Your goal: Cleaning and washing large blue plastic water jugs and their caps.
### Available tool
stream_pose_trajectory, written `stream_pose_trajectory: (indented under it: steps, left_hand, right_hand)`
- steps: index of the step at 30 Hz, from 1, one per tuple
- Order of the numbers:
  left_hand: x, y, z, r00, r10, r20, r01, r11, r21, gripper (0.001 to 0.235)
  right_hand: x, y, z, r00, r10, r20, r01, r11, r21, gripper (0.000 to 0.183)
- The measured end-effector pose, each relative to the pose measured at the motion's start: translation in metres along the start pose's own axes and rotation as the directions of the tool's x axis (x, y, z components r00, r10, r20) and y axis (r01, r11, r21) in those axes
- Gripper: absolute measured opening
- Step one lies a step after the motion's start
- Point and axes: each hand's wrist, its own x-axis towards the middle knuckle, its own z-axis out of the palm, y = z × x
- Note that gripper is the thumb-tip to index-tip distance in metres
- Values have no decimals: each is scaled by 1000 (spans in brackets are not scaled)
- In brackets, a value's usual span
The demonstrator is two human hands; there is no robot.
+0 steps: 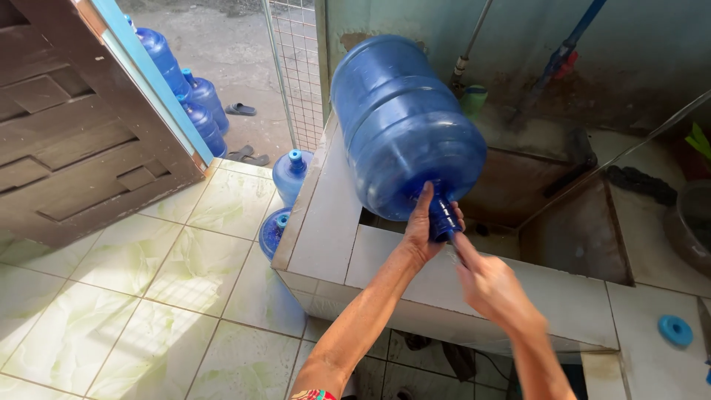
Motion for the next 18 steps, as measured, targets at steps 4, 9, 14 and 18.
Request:
stream_pose_trajectory:
  steps: [4, 9, 14, 18]
  left_hand:
    - [-13, 17, -7, 999, 13, -46, -11, 999, 44, 67]
    - [-1, 18, -17, 895, 348, -281, -186, 860, 475, 47]
    - [-13, 34, 1, 972, 106, -210, -58, 973, 221, 26]
    - [-19, 33, -4, 994, 49, -98, -41, 996, 82, 25]
  right_hand:
    - [34, -12, 42, 980, -175, -98, 164, 981, -106, 39]
    - [-42, -24, -10, 986, -166, -4, 165, 984, -70, 71]
    - [-126, 76, -42, 963, -77, 258, 121, 980, -158, 82]
    - [-87, 30, -32, 962, -48, 271, 114, 965, -236, 80]
